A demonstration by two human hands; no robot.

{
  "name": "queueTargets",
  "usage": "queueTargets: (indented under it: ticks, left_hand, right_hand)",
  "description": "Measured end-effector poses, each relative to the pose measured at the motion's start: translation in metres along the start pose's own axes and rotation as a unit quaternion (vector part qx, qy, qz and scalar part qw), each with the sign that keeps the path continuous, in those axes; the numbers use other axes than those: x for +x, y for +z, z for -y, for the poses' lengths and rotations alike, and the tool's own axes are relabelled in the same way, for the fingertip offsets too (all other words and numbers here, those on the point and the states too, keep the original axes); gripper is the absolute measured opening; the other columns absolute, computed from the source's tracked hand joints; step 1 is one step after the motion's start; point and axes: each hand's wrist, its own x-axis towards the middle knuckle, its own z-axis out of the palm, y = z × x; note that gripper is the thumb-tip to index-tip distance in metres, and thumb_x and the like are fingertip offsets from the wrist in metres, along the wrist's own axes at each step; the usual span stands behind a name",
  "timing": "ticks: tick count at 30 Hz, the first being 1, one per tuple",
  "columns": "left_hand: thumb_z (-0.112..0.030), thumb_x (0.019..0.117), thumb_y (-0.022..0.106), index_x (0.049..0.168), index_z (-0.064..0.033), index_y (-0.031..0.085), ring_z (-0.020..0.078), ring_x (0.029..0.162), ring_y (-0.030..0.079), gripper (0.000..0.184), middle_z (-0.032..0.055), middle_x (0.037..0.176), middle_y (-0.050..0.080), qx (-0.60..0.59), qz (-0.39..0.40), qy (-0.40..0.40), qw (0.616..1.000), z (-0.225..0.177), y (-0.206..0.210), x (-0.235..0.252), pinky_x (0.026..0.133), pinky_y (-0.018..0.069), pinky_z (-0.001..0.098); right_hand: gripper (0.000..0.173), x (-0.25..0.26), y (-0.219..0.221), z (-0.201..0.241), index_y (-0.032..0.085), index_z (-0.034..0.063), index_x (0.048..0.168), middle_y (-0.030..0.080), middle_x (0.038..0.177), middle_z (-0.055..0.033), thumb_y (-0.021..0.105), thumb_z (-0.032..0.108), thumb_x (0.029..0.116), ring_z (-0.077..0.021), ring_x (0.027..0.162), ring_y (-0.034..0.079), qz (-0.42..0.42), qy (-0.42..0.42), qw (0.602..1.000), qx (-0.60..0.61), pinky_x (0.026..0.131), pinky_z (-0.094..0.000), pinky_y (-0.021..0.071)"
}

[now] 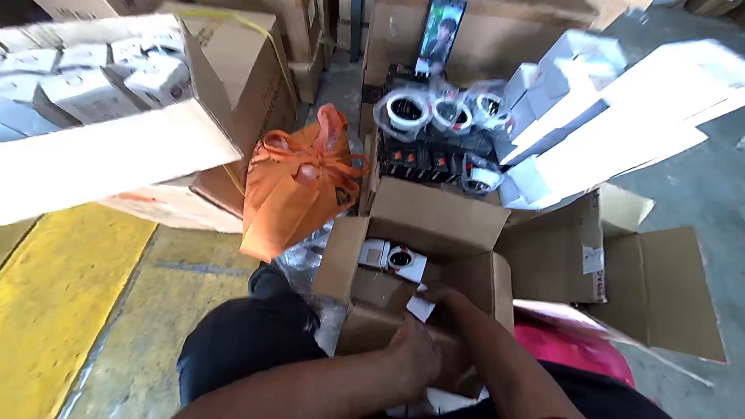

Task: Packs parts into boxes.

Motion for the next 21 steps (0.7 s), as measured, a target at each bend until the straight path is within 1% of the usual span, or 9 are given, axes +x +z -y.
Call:
queueTargets:
  ticks: [1, 2, 6, 10, 12, 13, 16, 19, 21]
  left_hand:
    - [-0.017, 0.0907, 0.075, 0.136, 0.0066, 0.056, 0.0519, 0.122, 0.056, 0.055, 0.0322, 0.129, 0.061, -0.005, 0.010, 0.004, 1.000, 0.000, 0.006, -0.002, 0.101, 0.0404, 0.0725]
    - [-0.014, 0.0908, 0.074, 0.135, 0.0071, 0.056, 0.0513, 0.123, 0.056, 0.052, 0.0317, 0.129, 0.061, -0.005, 0.024, 0.005, 1.000, 0.002, 0.008, -0.005, 0.101, 0.0404, 0.0720]
    - [-0.007, 0.0928, 0.069, 0.138, 0.0076, 0.053, 0.0503, 0.126, 0.054, 0.050, 0.0319, 0.134, 0.058, -0.006, 0.056, -0.013, 0.998, 0.012, -0.002, -0.004, 0.102, 0.0406, 0.0707]
    - [-0.020, 0.0962, 0.068, 0.133, 0.0062, 0.058, 0.0500, 0.123, 0.055, 0.046, 0.0307, 0.130, 0.060, -0.027, 0.000, -0.033, 0.999, 0.037, -0.030, -0.013, 0.100, 0.0408, 0.0695]
    - [-0.023, 0.0940, 0.071, 0.136, 0.0041, 0.057, 0.0500, 0.126, 0.054, 0.052, 0.0299, 0.134, 0.059, -0.038, -0.046, -0.071, 0.996, 0.054, -0.056, -0.020, 0.102, 0.0401, 0.0696]
    - [-0.028, 0.0944, 0.071, 0.136, 0.0023, 0.057, 0.0497, 0.125, 0.055, 0.054, 0.0292, 0.133, 0.060, -0.045, -0.088, -0.088, 0.991, 0.065, -0.068, -0.025, 0.102, 0.0411, 0.0691]
    - [-0.040, 0.0924, 0.074, 0.145, -0.0059, 0.054, 0.0450, 0.121, 0.059, 0.066, 0.0242, 0.131, 0.062, -0.083, -0.243, -0.132, 0.957, 0.093, -0.093, -0.044, 0.098, 0.0454, 0.0655]
    - [-0.053, 0.0854, 0.077, 0.152, -0.0132, 0.046, 0.0348, 0.120, 0.060, 0.084, 0.0131, 0.134, 0.062, -0.123, -0.295, -0.119, 0.940, 0.101, -0.112, -0.055, 0.093, 0.0499, 0.0601]
    - [-0.054, 0.0829, 0.079, 0.145, -0.0184, 0.052, 0.0243, 0.109, 0.067, 0.076, 0.0048, 0.122, 0.069, -0.155, -0.298, -0.089, 0.938, 0.098, -0.116, -0.059, 0.090, 0.0552, 0.0551]
  right_hand:
    - [0.070, 0.020, 0.018, -0.002, 0.060, -0.0018, 0.136, 0.063, 0.130, -0.0287, 0.051, 0.059, 0.1013, -0.0427, 0.124, 0.060, 0.080, 0.114, 0.988, 0.062, 0.105, -0.0619, 0.0454]
    - [0.074, 0.034, 0.029, -0.001, 0.055, -0.0001, 0.142, 0.059, 0.137, -0.0272, 0.055, 0.060, 0.0991, -0.0409, 0.130, 0.056, 0.098, 0.190, 0.969, 0.121, 0.110, -0.0610, 0.0414]
    - [0.080, 0.045, 0.034, 0.005, 0.060, -0.0015, 0.132, 0.063, 0.130, -0.0251, 0.066, 0.065, 0.0875, -0.0394, 0.122, 0.060, 0.067, 0.297, 0.938, 0.168, 0.101, -0.0619, 0.0475]
    - [0.048, 0.047, -0.010, 0.012, 0.069, -0.0007, 0.120, 0.066, 0.123, -0.0252, 0.056, 0.042, 0.1013, -0.0407, 0.119, 0.060, 0.235, 0.175, 0.956, -0.004, 0.102, -0.0651, 0.0423]
    - [0.036, 0.032, -0.060, 0.033, 0.071, -0.0011, 0.106, 0.068, 0.104, -0.0215, 0.063, 0.033, 0.0965, -0.0359, 0.100, 0.064, 0.202, 0.143, 0.969, 0.001, 0.090, -0.0611, 0.0466]
    - [0.033, 0.019, -0.088, 0.046, 0.069, -0.0019, 0.108, 0.068, 0.100, -0.0206, 0.070, 0.026, 0.0905, -0.0344, 0.095, 0.064, 0.157, 0.134, 0.978, 0.039, 0.086, -0.0598, 0.0489]
    - [0.073, -0.029, -0.156, 0.077, 0.048, 0.0078, 0.142, 0.066, 0.123, -0.0153, 0.072, -0.001, 0.0737, -0.0255, 0.103, 0.067, 0.080, 0.049, 0.970, 0.226, 0.085, -0.0484, 0.0566]
    - [0.088, -0.080, -0.181, 0.093, 0.048, 0.0162, 0.146, 0.066, 0.129, -0.0101, 0.070, -0.002, 0.0632, -0.0214, 0.108, 0.068, 0.032, -0.073, 0.915, 0.397, 0.086, -0.0416, 0.0604]
    - [0.090, -0.096, -0.172, 0.094, 0.046, 0.0135, 0.147, 0.065, 0.131, -0.0115, 0.074, 0.000, 0.0622, -0.0229, 0.114, 0.067, -0.007, -0.131, 0.883, 0.450, 0.092, -0.0424, 0.0597]
